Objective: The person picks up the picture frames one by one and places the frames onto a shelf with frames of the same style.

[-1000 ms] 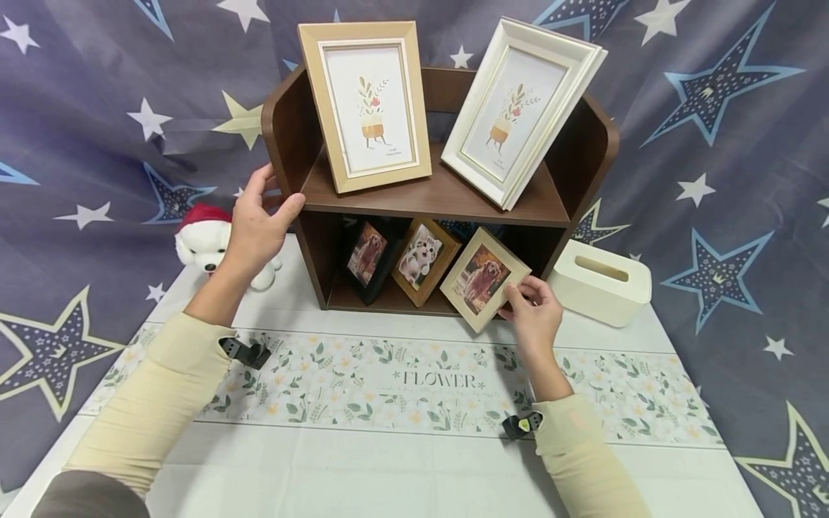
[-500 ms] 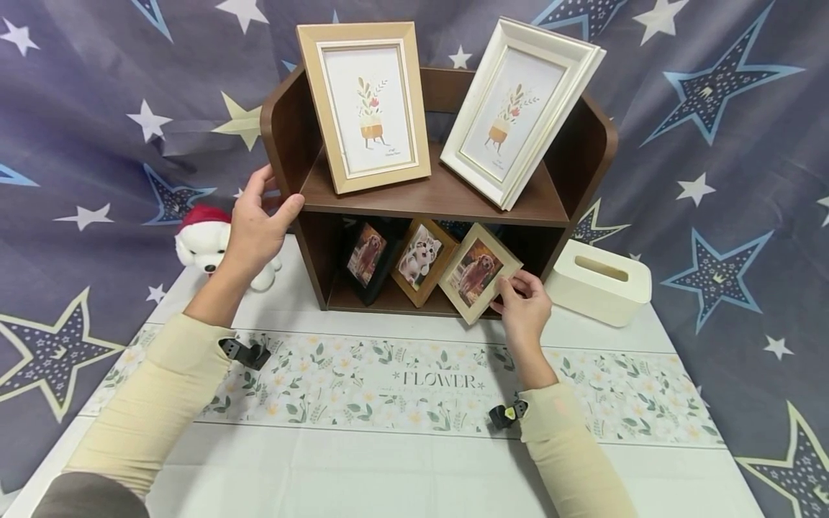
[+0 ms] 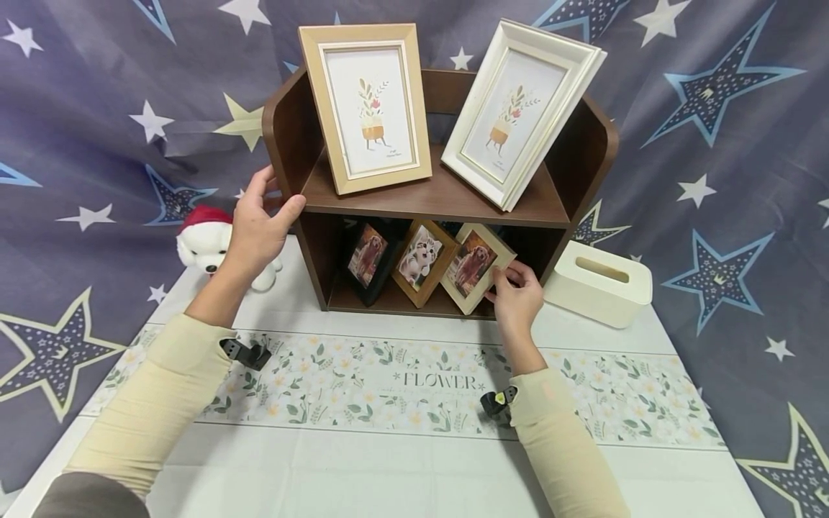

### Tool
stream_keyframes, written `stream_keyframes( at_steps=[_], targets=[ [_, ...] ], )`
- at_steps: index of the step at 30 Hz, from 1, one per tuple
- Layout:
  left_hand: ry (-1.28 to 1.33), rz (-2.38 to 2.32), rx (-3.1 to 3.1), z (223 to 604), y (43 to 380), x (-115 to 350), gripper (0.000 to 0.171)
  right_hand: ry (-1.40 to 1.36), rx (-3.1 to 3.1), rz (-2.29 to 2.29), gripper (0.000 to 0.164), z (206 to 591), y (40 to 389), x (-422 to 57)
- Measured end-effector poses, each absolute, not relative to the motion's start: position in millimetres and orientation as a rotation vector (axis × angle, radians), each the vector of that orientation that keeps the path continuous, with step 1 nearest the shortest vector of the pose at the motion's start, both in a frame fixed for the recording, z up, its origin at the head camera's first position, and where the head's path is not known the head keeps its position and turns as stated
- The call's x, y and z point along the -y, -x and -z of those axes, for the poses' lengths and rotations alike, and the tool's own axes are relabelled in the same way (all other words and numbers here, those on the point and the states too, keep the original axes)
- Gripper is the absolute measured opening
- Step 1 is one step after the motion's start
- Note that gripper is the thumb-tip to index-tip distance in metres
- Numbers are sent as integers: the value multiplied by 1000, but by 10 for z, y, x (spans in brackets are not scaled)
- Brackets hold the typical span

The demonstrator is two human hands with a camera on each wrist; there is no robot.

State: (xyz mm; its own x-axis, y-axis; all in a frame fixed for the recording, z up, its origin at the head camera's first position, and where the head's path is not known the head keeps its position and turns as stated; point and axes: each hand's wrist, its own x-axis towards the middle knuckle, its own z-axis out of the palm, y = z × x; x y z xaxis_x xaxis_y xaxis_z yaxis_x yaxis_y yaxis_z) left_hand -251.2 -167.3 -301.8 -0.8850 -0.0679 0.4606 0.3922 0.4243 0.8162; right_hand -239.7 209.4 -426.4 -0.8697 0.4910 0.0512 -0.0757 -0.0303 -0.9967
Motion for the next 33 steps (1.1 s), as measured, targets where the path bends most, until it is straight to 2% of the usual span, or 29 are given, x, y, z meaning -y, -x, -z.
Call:
stream_keyframes(
  at_steps=[33],
  targets=[
    [270,1463,2266,3007,2512,1674,59,544,1949,-1802,33,4342,2581,-2092]
  ],
)
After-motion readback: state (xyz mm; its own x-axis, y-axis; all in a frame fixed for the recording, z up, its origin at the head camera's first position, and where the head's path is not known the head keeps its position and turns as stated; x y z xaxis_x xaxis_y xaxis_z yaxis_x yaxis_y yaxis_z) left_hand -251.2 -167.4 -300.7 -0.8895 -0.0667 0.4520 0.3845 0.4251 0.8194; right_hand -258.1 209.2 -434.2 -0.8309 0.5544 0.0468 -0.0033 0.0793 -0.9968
